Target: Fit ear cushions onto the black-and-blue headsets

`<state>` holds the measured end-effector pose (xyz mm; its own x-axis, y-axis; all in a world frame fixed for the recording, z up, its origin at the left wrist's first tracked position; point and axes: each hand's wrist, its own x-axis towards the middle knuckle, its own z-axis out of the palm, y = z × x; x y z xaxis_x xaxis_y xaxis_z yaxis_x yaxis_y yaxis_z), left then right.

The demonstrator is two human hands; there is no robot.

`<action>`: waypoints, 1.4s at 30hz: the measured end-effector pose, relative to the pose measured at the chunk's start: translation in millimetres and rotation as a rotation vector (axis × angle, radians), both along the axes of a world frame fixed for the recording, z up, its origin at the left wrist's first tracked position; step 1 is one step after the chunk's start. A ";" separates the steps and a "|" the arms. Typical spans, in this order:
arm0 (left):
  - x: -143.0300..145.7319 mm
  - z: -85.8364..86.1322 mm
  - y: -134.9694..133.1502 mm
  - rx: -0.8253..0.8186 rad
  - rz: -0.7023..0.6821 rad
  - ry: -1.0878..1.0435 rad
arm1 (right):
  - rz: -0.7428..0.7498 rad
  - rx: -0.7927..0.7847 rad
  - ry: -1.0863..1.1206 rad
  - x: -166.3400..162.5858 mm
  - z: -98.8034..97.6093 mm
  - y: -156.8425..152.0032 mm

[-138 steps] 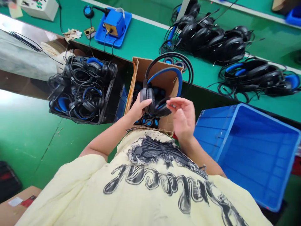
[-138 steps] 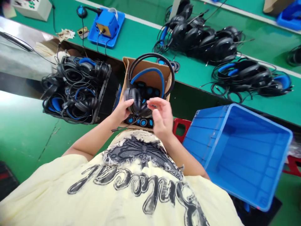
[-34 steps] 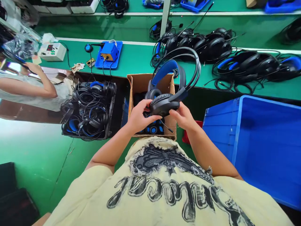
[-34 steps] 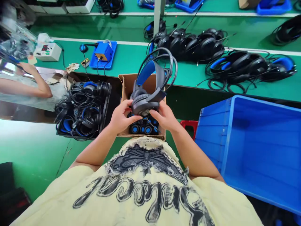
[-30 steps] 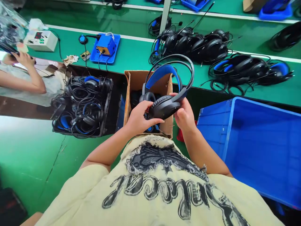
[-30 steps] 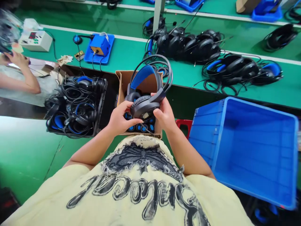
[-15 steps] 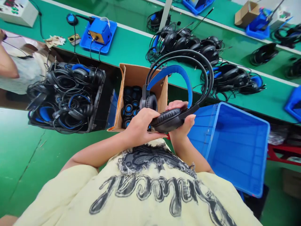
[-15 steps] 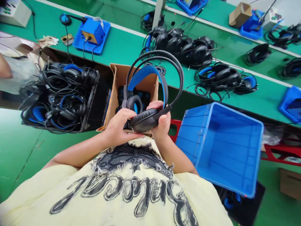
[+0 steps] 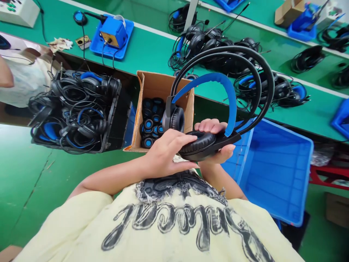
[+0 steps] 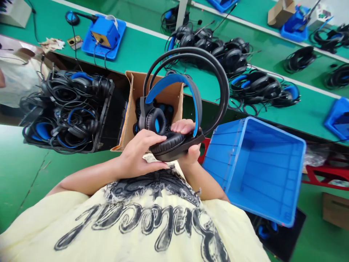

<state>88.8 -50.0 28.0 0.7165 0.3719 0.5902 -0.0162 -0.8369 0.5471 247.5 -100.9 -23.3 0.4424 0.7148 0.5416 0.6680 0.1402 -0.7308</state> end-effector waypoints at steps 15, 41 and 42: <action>25.2 -12.3 10.8 -0.075 0.085 0.138 | 0.136 0.110 1.022 13.9 8.7 23.1; -14.3 -85.7 30.3 -0.729 0.403 -0.024 | 0.404 0.379 0.531 45.3 37.3 18.5; -15.3 -91.5 29.9 -0.843 0.349 -0.020 | 0.445 0.405 0.456 42.1 39.3 17.7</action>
<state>73.5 -20.1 -63.5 0.4750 0.8793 0.0355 0.1466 -0.1188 0.9820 289.6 -83.2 16.0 0.4018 0.6621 0.6326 0.1297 0.6427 -0.7550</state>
